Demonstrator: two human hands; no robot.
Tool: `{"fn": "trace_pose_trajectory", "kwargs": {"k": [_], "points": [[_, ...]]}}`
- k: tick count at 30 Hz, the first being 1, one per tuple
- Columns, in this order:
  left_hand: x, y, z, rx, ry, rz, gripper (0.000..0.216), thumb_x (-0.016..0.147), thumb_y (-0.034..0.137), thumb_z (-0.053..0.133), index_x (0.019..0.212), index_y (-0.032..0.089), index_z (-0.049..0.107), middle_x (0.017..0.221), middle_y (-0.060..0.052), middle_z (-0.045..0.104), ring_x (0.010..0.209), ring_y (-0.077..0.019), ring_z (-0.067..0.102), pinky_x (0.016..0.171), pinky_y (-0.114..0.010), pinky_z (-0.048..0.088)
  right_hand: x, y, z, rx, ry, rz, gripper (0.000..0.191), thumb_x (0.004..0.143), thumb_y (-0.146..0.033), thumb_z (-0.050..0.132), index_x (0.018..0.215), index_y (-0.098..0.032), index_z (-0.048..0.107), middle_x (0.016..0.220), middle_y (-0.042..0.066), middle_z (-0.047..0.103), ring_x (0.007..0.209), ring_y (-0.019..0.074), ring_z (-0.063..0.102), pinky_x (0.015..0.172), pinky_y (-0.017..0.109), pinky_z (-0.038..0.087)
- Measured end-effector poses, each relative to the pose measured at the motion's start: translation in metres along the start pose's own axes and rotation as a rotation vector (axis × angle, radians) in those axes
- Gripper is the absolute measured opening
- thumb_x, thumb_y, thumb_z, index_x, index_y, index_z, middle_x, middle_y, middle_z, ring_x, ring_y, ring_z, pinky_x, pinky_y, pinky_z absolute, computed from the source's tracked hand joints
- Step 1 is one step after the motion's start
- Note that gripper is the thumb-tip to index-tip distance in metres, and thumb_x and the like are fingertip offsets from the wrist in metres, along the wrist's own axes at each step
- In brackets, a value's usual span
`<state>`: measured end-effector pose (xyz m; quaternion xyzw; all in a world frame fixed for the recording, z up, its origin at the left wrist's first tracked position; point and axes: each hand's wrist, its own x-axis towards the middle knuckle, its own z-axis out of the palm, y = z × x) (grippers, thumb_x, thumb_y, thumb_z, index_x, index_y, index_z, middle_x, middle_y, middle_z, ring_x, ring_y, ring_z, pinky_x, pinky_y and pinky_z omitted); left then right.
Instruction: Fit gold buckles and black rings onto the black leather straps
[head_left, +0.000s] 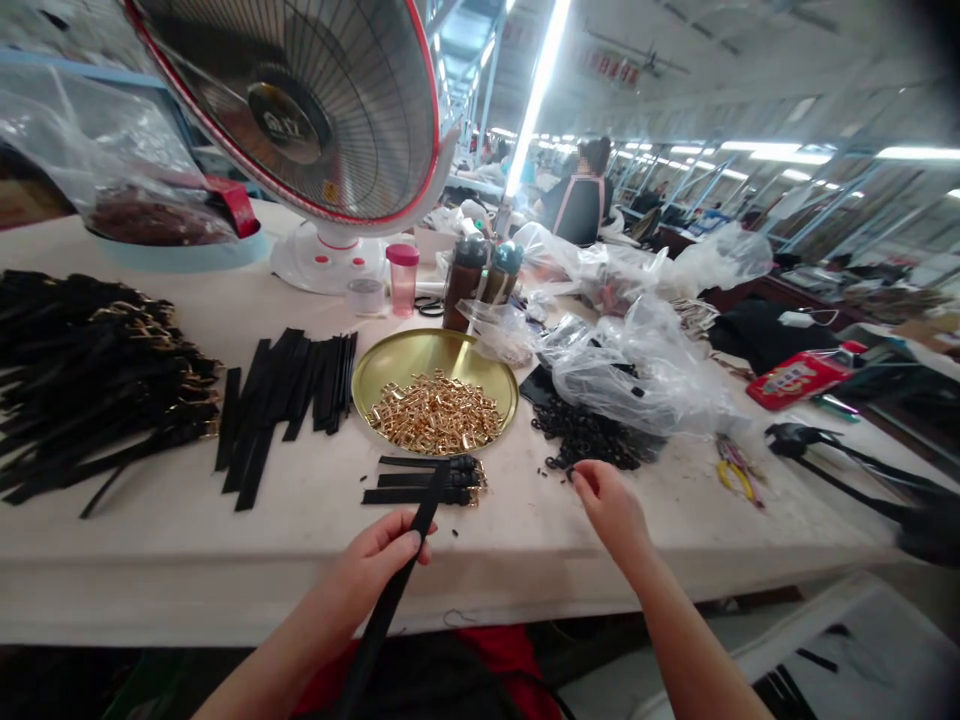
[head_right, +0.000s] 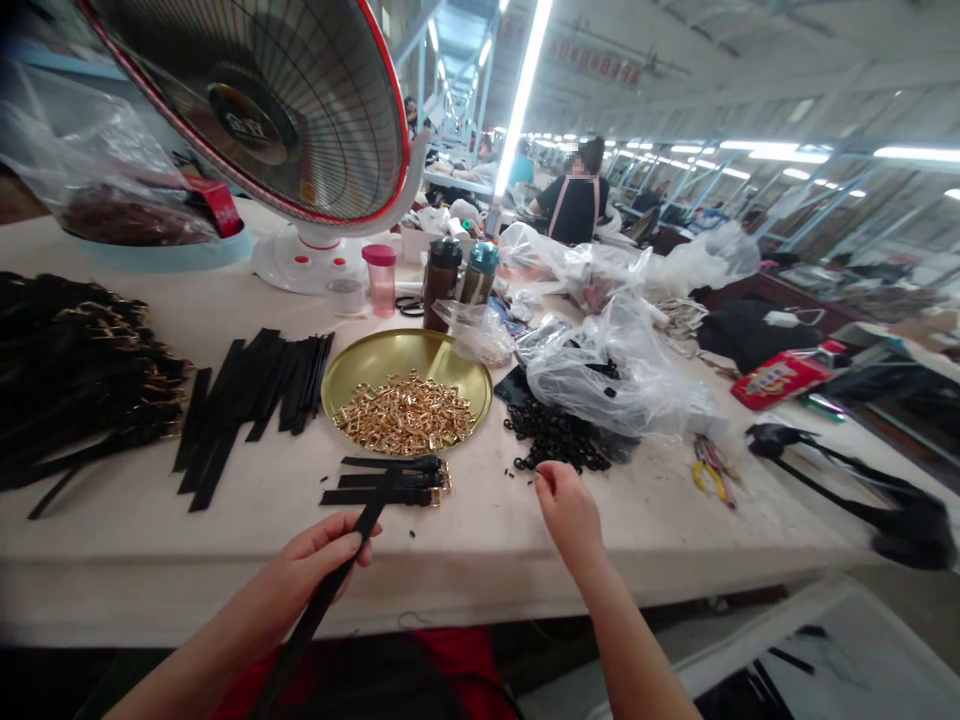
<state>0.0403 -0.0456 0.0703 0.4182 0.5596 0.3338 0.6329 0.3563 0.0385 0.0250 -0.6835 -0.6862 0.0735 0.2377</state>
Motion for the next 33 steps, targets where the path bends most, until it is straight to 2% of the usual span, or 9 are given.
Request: {"fn": "trace_pose_trajectory", "kwargs": {"k": [2, 6, 10, 15, 23, 25, 27, 30, 33], "points": [[-0.002, -0.003, 0.001, 0.024, -0.026, -0.01, 0.031, 0.073, 0.04, 0.049, 0.092, 0.016, 0.056, 0.069, 0.0, 0.056, 0.05, -0.0097, 0.037, 0.048, -0.02, 0.027, 0.012, 0.017, -0.002, -0.11, 0.077, 0.006, 0.026, 0.08, -0.031, 0.037, 0.092, -0.017, 0.056, 0.089, 0.008, 0.058, 0.08, 0.0202, 0.055, 0.069, 0.031, 0.042], [-0.003, -0.006, -0.001, 0.063, -0.046, 0.013, 0.031, 0.075, 0.041, 0.047, 0.09, 0.016, 0.056, 0.069, 0.0, 0.055, 0.051, -0.0098, 0.037, 0.049, -0.02, 0.027, 0.024, 0.03, -0.001, -0.196, 0.082, 0.007, 0.026, 0.081, -0.028, 0.038, 0.094, -0.017, 0.057, 0.091, 0.009, 0.055, 0.079, 0.0202, 0.055, 0.069, 0.031, 0.04], [-0.003, -0.007, -0.002, 0.088, -0.06, 0.003, 0.031, 0.073, 0.042, 0.048, 0.089, 0.016, 0.056, 0.065, 0.002, 0.053, 0.054, -0.0105, 0.038, 0.051, -0.02, 0.028, 0.033, 0.026, 0.005, -0.26, 0.082, -0.007, 0.023, 0.08, -0.031, 0.043, 0.089, -0.018, 0.06, 0.087, 0.008, 0.054, 0.075, 0.0203, 0.054, 0.066, 0.03, 0.038], [-0.005, -0.011, 0.003, 0.114, -0.117, -0.042, 0.032, 0.073, 0.043, 0.047, 0.088, 0.016, 0.055, 0.065, 0.003, 0.053, 0.052, -0.0102, 0.037, 0.049, -0.02, 0.026, 0.041, 0.018, 0.01, -0.279, 0.082, -0.027, 0.013, 0.076, -0.023, 0.049, 0.078, -0.019, 0.06, 0.079, 0.007, 0.053, 0.069, 0.0186, 0.052, 0.064, 0.029, 0.036], [-0.014, -0.001, 0.005, 0.097, -0.151, 0.007, 0.025, 0.076, 0.038, 0.047, 0.076, 0.016, 0.058, 0.062, 0.003, 0.052, 0.052, -0.0086, 0.035, 0.049, -0.019, 0.024, 0.033, 0.002, 0.004, -0.127, 0.109, -0.05, 0.015, 0.077, -0.024, 0.045, 0.077, -0.016, 0.057, 0.082, 0.008, 0.057, 0.072, 0.0192, 0.053, 0.067, 0.031, 0.04], [-0.016, 0.003, 0.006, 0.043, -0.176, -0.007, 0.025, 0.076, 0.037, 0.047, 0.076, 0.015, 0.058, 0.062, 0.003, 0.052, 0.05, -0.0077, 0.033, 0.047, -0.019, 0.023, 0.025, -0.015, 0.002, 0.059, 0.085, -0.017, 0.016, 0.076, -0.03, 0.048, 0.081, -0.016, 0.057, 0.076, 0.006, 0.058, 0.068, 0.0176, 0.054, 0.065, 0.03, 0.041], [-0.017, 0.006, 0.008, -0.054, -0.216, -0.031, 0.025, 0.076, 0.036, 0.048, 0.08, 0.014, 0.058, 0.063, 0.002, 0.054, 0.048, -0.0068, 0.032, 0.045, -0.019, 0.021, 0.013, -0.042, 0.002, 0.457, 0.006, 0.082, 0.023, 0.072, -0.036, 0.056, 0.086, -0.017, 0.056, 0.071, 0.003, 0.058, 0.064, 0.016, 0.054, 0.062, 0.029, 0.042], [-0.017, 0.006, 0.01, -0.266, -0.277, -0.054, 0.026, 0.075, 0.032, 0.049, 0.091, 0.013, 0.055, 0.066, 0.0, 0.057, 0.045, -0.0054, 0.034, 0.042, -0.018, 0.022, -0.013, -0.088, 0.005, 1.076, -0.263, 0.234, 0.041, 0.069, -0.036, 0.063, 0.106, -0.023, 0.052, 0.079, 0.0, 0.059, 0.064, 0.0121, 0.054, 0.06, 0.026, 0.044], [-0.017, 0.003, 0.009, -0.385, -0.292, -0.069, 0.029, 0.075, 0.03, 0.049, 0.096, 0.012, 0.055, 0.066, -0.001, 0.058, 0.042, -0.0043, 0.036, 0.041, -0.017, 0.024, -0.036, -0.12, 0.013, 1.382, -0.485, 0.393, 0.04, 0.069, -0.032, 0.064, 0.107, -0.024, 0.056, 0.075, -0.001, 0.06, 0.06, 0.0081, 0.052, 0.058, 0.021, 0.044]]}}
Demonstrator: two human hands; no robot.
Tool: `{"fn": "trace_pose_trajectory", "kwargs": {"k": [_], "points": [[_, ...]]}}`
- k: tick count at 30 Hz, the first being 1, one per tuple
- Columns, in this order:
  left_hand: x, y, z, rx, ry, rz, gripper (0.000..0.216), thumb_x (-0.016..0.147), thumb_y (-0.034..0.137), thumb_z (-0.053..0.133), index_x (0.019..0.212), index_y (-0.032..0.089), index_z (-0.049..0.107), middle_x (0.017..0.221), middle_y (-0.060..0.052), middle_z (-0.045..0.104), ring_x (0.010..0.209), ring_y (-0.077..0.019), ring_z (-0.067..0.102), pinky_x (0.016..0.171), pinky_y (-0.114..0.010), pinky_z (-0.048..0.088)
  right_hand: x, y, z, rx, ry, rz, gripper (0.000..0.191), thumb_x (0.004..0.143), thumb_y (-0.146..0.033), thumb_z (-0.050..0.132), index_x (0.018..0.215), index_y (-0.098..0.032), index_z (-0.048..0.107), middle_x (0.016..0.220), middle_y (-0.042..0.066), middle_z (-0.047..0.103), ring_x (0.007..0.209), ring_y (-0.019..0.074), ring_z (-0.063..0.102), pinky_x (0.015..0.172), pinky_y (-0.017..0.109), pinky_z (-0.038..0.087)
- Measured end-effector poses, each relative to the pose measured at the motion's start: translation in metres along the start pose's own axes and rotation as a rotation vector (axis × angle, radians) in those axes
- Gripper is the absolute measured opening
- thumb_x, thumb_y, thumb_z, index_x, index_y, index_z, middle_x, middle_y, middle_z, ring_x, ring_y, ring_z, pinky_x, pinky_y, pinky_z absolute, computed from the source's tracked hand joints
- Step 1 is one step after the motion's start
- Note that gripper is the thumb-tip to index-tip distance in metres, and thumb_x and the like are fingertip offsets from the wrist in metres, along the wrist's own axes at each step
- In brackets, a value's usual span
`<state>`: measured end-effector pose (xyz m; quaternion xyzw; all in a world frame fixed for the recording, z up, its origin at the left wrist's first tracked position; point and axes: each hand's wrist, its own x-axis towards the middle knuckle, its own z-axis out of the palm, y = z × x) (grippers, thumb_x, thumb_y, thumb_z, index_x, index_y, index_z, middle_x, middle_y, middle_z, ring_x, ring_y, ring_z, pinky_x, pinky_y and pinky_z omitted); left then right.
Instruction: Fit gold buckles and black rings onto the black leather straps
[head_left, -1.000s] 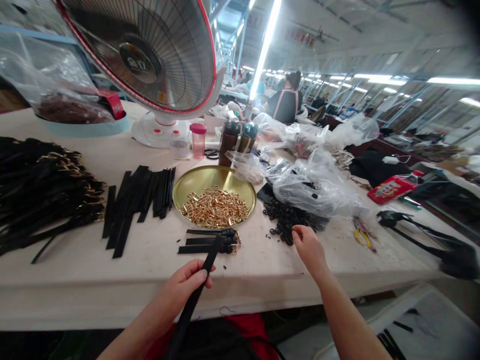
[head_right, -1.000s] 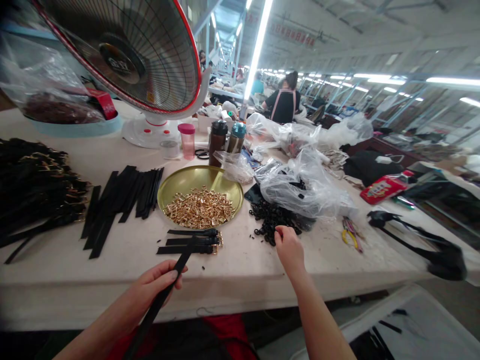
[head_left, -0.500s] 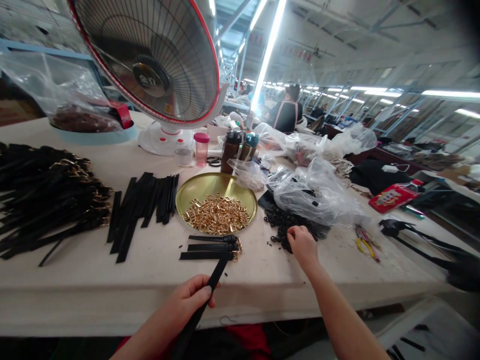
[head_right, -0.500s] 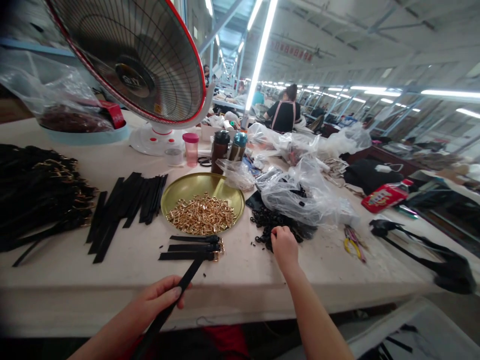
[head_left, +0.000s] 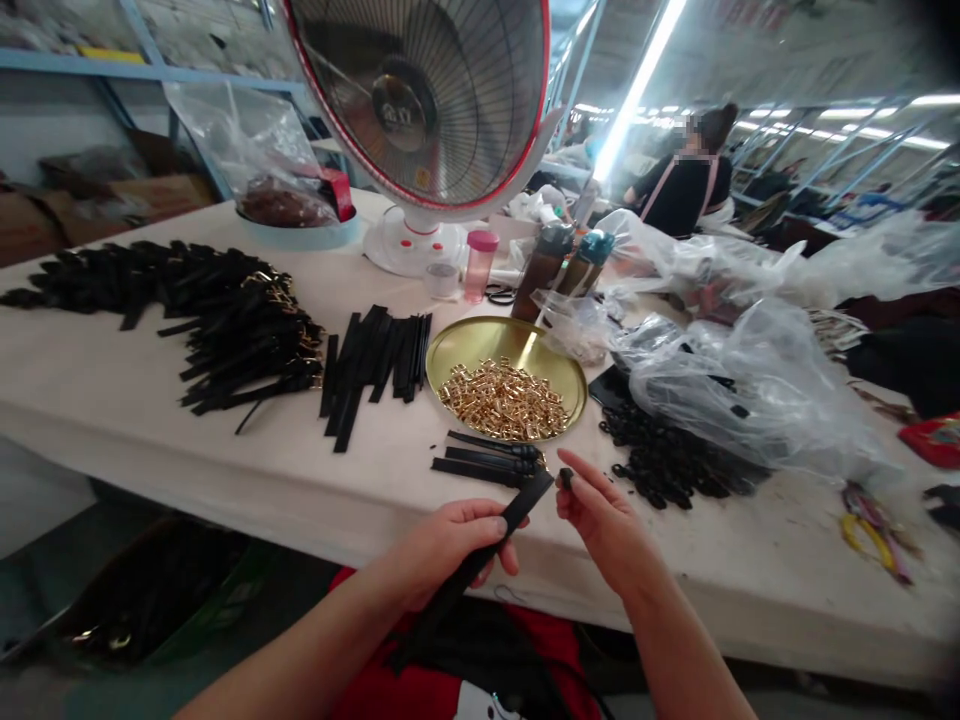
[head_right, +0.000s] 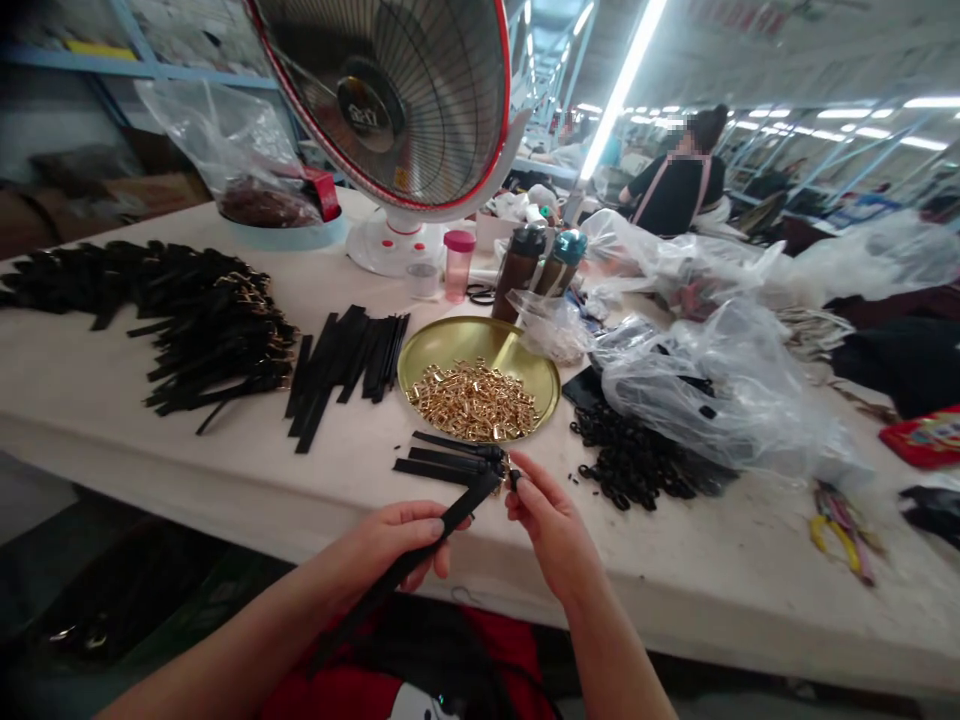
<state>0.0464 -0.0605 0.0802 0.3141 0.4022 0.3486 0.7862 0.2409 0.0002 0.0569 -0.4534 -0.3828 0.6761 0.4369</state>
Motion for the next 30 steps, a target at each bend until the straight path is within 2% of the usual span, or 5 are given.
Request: {"fn": "trace_pose_trajectory", "kwargs": {"k": [4, 11, 19, 24, 30], "points": [[-0.003, -0.004, -0.007, -0.026, 0.017, 0.004, 0.027, 0.075, 0.028, 0.049, 0.095, 0.011, 0.055, 0.065, -0.001, 0.058, 0.04, -0.0039, 0.038, 0.039, -0.016, 0.027, -0.006, 0.013, 0.013, 0.205, -0.009, 0.146, 0.029, 0.065, -0.028, 0.069, 0.093, -0.021, 0.063, 0.073, -0.001, 0.064, 0.061, 0.0088, 0.056, 0.057, 0.019, 0.046], [-0.006, -0.007, -0.006, 0.019, 0.044, 0.01, 0.024, 0.074, 0.026, 0.046, 0.093, 0.013, 0.052, 0.063, 0.0, 0.057, 0.04, -0.0039, 0.036, 0.038, -0.016, 0.023, -0.009, 0.024, 0.015, 0.338, 0.112, 0.219, 0.018, 0.059, -0.021, 0.074, 0.071, -0.018, 0.061, 0.071, -0.001, 0.067, 0.061, 0.0088, 0.061, 0.056, 0.018, 0.05], [-0.01, -0.012, -0.007, 0.456, 0.104, 0.045, 0.023, 0.074, 0.024, 0.041, 0.089, 0.015, 0.056, 0.062, 0.003, 0.054, 0.049, -0.0072, 0.039, 0.045, -0.017, 0.029, -0.008, 0.032, 0.024, 0.472, 0.086, 0.23, 0.015, 0.064, -0.021, 0.071, 0.077, -0.018, 0.064, 0.071, -0.003, 0.065, 0.059, 0.0059, 0.058, 0.055, 0.015, 0.049], [-0.007, -0.013, -0.01, 0.663, 0.144, 0.104, 0.024, 0.077, 0.024, 0.036, 0.089, 0.016, 0.055, 0.059, 0.003, 0.052, 0.054, -0.0097, 0.047, 0.051, -0.019, 0.035, -0.012, 0.032, 0.028, 0.331, 0.032, 0.183, 0.028, 0.063, -0.025, 0.071, 0.09, -0.021, 0.064, 0.077, -0.001, 0.066, 0.067, 0.0076, 0.059, 0.066, 0.018, 0.049], [-0.005, -0.007, -0.012, 0.987, 0.229, 0.154, 0.029, 0.081, 0.035, 0.035, 0.07, 0.016, 0.055, 0.055, 0.002, 0.052, 0.051, -0.0102, 0.045, 0.048, -0.019, 0.028, -0.018, 0.034, 0.029, 0.032, 0.075, 0.078, 0.026, 0.062, -0.033, 0.071, 0.085, -0.021, 0.065, 0.075, -0.001, 0.063, 0.061, 0.0086, 0.055, 0.063, 0.022, 0.046]]}}
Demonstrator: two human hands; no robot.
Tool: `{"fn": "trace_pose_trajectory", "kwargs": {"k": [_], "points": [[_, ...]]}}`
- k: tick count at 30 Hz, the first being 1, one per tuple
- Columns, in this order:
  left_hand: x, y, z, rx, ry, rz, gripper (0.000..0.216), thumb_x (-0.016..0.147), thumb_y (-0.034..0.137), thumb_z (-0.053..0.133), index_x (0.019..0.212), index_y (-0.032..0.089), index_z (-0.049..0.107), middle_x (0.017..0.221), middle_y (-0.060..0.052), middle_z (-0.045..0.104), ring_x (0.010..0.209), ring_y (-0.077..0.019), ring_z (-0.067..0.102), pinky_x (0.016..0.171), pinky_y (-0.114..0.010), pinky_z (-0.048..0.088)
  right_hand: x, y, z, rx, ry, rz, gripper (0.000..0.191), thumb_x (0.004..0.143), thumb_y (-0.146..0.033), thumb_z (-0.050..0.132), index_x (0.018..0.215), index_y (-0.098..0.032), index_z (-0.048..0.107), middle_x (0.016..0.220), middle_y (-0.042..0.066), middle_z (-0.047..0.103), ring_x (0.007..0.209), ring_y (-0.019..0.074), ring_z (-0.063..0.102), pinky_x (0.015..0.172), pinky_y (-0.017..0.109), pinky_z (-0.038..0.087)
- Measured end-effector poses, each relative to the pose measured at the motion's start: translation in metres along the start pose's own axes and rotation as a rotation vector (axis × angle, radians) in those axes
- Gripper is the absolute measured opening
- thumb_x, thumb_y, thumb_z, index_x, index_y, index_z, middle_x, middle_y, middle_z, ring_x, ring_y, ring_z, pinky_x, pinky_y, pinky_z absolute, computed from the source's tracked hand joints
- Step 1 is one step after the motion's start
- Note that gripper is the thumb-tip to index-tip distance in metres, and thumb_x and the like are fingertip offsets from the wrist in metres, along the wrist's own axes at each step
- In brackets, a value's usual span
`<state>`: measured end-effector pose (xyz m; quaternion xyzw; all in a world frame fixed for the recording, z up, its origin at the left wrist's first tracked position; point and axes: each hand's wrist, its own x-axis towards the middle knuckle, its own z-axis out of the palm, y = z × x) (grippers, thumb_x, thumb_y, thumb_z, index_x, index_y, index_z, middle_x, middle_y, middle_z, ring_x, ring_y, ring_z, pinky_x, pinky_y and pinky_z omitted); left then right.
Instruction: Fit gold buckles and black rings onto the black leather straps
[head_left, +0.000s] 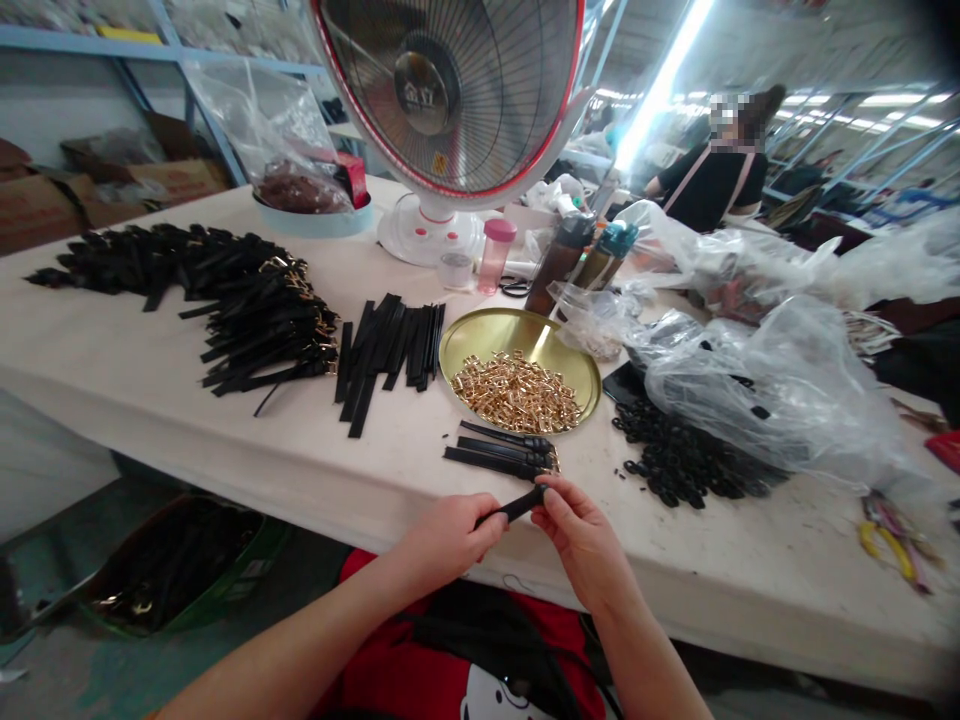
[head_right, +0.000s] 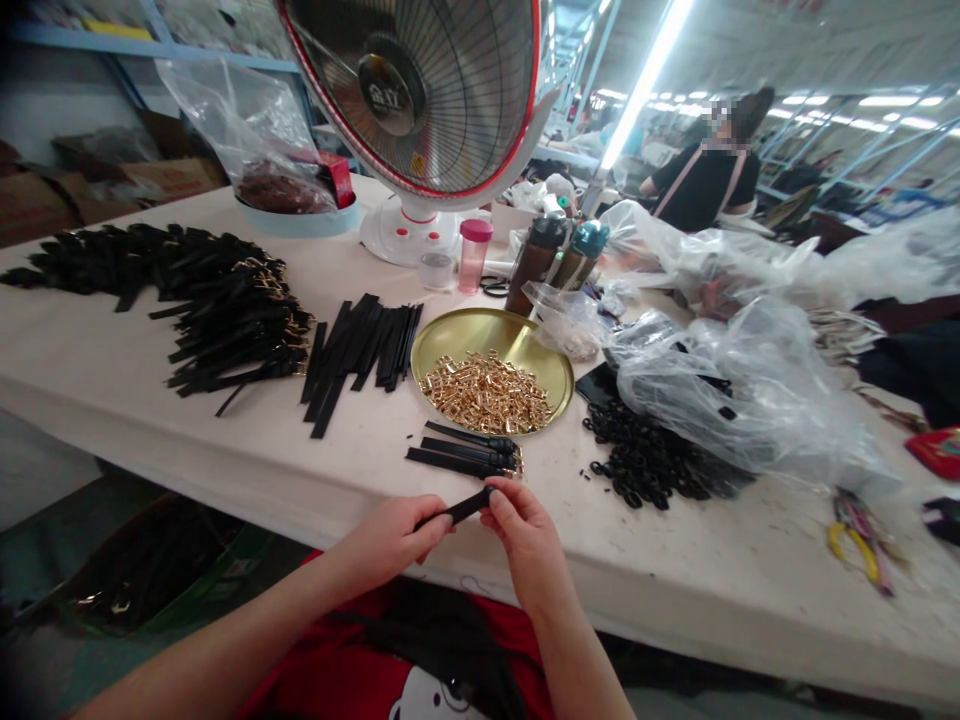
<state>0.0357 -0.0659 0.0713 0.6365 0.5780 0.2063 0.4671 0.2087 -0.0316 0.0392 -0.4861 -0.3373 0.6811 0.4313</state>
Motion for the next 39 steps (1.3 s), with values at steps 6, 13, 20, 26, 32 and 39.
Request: {"fn": "trace_pose_trajectory", "kwargs": {"k": [6, 13, 20, 26, 32, 39], "points": [[0.004, -0.002, -0.01, 0.147, -0.031, -0.009, 0.028, 0.079, 0.031, 0.036, 0.074, 0.017, 0.06, 0.056, 0.001, 0.055, 0.051, -0.0107, 0.045, 0.047, -0.02, 0.025, 0.001, -0.004, -0.005, -0.267, -0.054, -0.084, 0.028, 0.062, -0.037, 0.069, 0.084, -0.02, 0.065, 0.07, -0.001, 0.062, 0.064, 0.011, 0.054, 0.065, 0.024, 0.043], [0.007, -0.001, -0.015, 0.096, -0.038, 0.048, 0.026, 0.077, 0.031, 0.042, 0.065, 0.016, 0.059, 0.054, 0.001, 0.054, 0.052, -0.0112, 0.046, 0.047, -0.02, 0.027, 0.003, -0.007, -0.001, -0.416, -0.169, -0.091, 0.023, 0.06, -0.033, 0.071, 0.077, -0.019, 0.065, 0.067, 0.0, 0.062, 0.064, 0.0134, 0.054, 0.061, 0.024, 0.041], [0.007, -0.004, -0.005, -0.313, -0.144, -0.03, 0.036, 0.084, 0.034, 0.036, 0.115, 0.019, 0.044, 0.057, 0.003, 0.053, 0.049, -0.0109, 0.049, 0.05, -0.02, 0.036, 0.007, 0.006, 0.008, -0.141, -0.07, -0.034, 0.024, 0.062, -0.033, 0.071, 0.079, -0.018, 0.063, 0.065, -0.002, 0.059, 0.058, 0.0094, 0.049, 0.06, 0.023, 0.04], [0.018, -0.012, -0.003, -0.463, 0.051, 0.022, 0.042, 0.085, 0.037, 0.034, 0.12, 0.013, 0.041, 0.052, 0.006, 0.041, 0.046, -0.0083, 0.038, 0.045, -0.018, 0.031, 0.017, 0.007, 0.019, -0.246, -0.182, -0.104, 0.025, 0.066, -0.037, 0.065, 0.083, -0.019, 0.058, 0.068, -0.001, 0.058, 0.062, 0.0131, 0.051, 0.062, 0.027, 0.042], [0.025, -0.015, -0.008, -0.543, 0.123, -0.027, 0.035, 0.079, 0.041, 0.042, 0.099, 0.013, 0.05, 0.046, 0.007, 0.04, 0.041, -0.0077, 0.035, 0.041, -0.018, 0.03, 0.085, -0.038, -0.005, -1.179, 0.166, -0.516, 0.021, 0.076, -0.039, 0.05, 0.076, -0.019, 0.057, 0.075, 0.005, 0.058, 0.068, 0.0172, 0.051, 0.064, 0.029, 0.036], [0.017, -0.011, -0.006, -0.58, 0.134, -0.083, 0.026, 0.077, 0.036, 0.041, 0.089, 0.013, 0.048, 0.051, 0.005, 0.045, 0.047, -0.0092, 0.043, 0.045, -0.02, 0.036, 0.128, -0.044, -0.008, -1.385, 0.207, -0.498, 0.015, 0.068, -0.03, 0.055, 0.059, -0.019, 0.052, 0.061, 0.003, 0.055, 0.056, 0.016, 0.049, 0.052, 0.026, 0.029]]}}
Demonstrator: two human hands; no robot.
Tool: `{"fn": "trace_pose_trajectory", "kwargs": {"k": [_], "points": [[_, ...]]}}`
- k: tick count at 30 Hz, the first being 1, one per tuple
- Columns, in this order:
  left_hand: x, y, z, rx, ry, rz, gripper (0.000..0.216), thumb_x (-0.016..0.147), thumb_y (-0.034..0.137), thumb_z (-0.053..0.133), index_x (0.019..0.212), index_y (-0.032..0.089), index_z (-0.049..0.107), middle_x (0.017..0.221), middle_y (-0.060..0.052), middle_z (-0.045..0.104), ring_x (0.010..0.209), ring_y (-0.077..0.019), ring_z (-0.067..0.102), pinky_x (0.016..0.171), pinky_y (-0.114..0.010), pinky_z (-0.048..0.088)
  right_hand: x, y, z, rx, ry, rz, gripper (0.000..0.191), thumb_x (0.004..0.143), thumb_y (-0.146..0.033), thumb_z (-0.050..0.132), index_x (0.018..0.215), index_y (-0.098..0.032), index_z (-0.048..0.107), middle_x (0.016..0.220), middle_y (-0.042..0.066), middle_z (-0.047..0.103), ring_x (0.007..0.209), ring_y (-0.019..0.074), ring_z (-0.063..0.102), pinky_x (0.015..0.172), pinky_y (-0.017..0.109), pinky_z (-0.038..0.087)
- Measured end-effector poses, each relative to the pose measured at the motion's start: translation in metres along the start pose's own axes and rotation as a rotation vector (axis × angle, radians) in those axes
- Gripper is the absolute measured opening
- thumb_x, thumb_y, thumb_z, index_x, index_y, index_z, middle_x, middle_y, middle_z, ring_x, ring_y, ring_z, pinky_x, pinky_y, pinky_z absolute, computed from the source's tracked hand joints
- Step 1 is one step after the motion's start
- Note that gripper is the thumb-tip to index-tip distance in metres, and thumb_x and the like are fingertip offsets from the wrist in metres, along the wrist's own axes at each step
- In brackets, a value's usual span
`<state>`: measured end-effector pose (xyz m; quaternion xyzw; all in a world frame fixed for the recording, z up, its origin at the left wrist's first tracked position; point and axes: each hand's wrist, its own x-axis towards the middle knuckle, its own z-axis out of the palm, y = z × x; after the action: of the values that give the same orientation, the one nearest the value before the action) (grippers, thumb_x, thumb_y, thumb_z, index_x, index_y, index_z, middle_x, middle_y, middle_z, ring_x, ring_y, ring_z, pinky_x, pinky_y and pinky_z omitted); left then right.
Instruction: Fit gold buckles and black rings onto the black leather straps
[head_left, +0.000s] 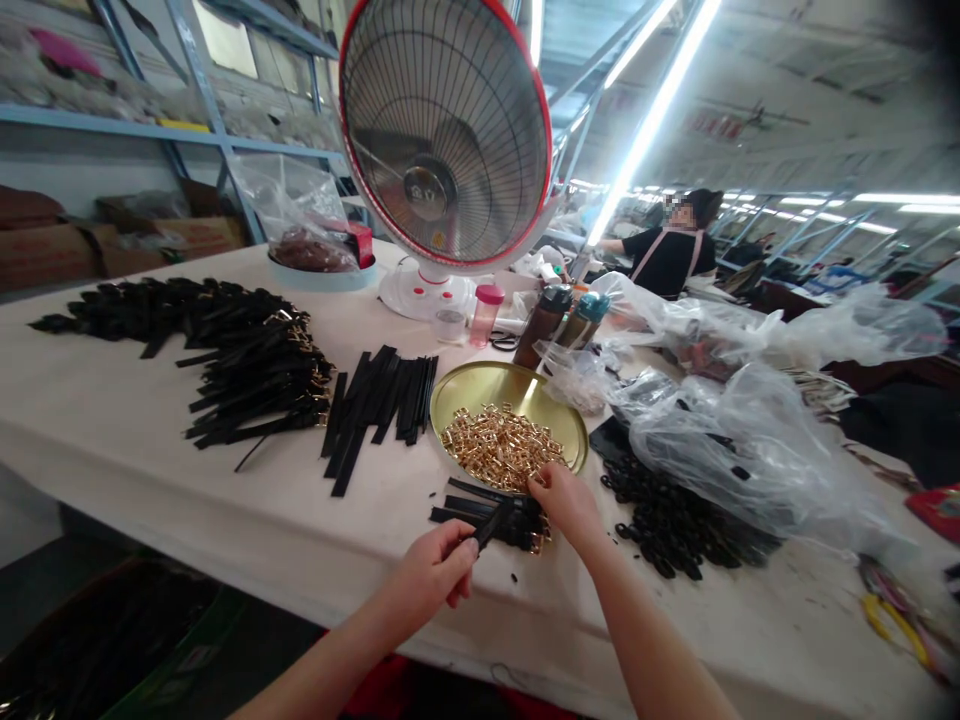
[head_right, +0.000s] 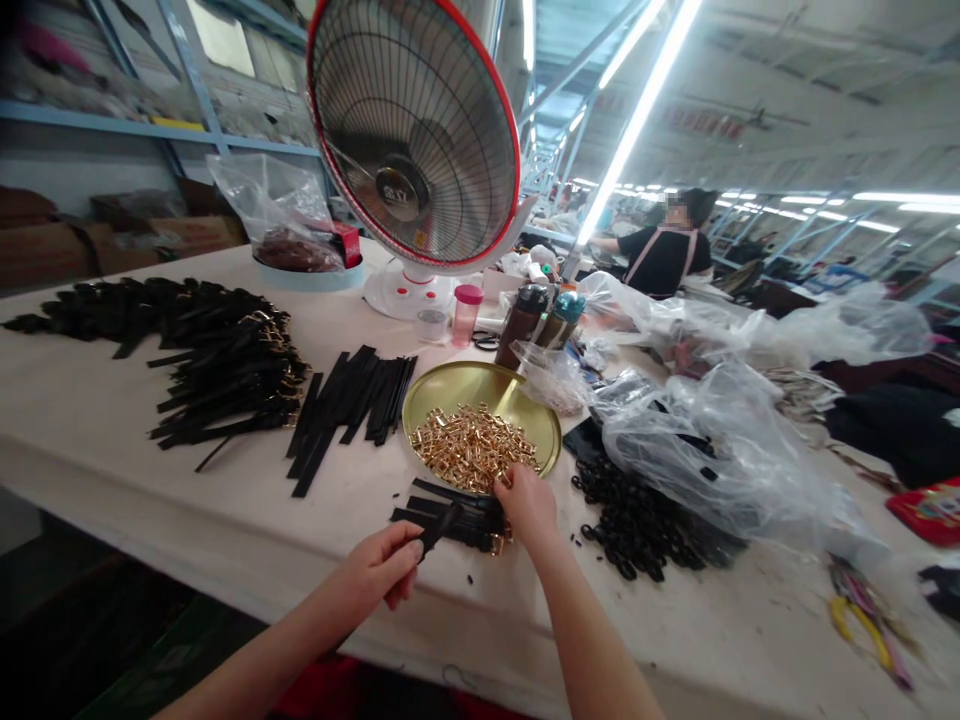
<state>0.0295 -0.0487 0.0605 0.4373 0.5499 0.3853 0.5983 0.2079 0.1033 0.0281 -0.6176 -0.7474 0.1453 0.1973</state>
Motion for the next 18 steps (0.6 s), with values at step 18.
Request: {"fn": "trace_pose_trajectory", "kwargs": {"k": [18], "points": [[0.003, 0.01, 0.01, -0.299, 0.04, 0.082, 0.025, 0.074, 0.039, 0.051, 0.071, 0.015, 0.042, 0.05, 0.007, 0.039, 0.043, -0.0054, 0.033, 0.043, -0.018, 0.025, -0.107, -0.074, -0.024, 0.848, -0.099, -0.103, 0.015, 0.072, -0.025, 0.058, 0.087, -0.023, 0.059, 0.081, 0.003, 0.062, 0.073, 0.017, 0.056, 0.069, 0.03, 0.043]]}}
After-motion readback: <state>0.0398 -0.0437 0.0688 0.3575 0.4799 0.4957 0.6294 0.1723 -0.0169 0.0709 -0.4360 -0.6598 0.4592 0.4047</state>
